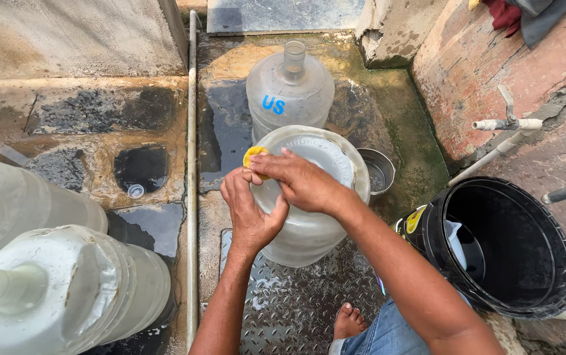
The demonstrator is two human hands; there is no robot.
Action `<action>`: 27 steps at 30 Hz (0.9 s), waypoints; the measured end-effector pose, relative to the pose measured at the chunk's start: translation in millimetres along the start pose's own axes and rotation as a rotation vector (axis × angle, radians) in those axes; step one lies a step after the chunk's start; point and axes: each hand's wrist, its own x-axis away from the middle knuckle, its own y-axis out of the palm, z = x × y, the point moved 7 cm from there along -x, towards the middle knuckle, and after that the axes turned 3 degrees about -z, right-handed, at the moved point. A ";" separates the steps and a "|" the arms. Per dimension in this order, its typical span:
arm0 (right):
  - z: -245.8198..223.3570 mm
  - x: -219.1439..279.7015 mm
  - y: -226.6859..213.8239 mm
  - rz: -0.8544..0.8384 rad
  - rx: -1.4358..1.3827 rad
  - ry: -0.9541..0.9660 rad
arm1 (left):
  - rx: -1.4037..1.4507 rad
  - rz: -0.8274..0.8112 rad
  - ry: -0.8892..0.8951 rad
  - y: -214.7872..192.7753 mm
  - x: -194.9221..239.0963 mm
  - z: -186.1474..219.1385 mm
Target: The person scrubs the exterior of a large plastic water jug using a yellow sponge and water from a nearby bucket. They rotate the jug to clean different sides and rinse the sponge periodically.
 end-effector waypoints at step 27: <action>22.9 45.1 -46.1 0.217 0.254 0.098 | -0.134 -0.172 0.089 -3.3 -6.5 29.4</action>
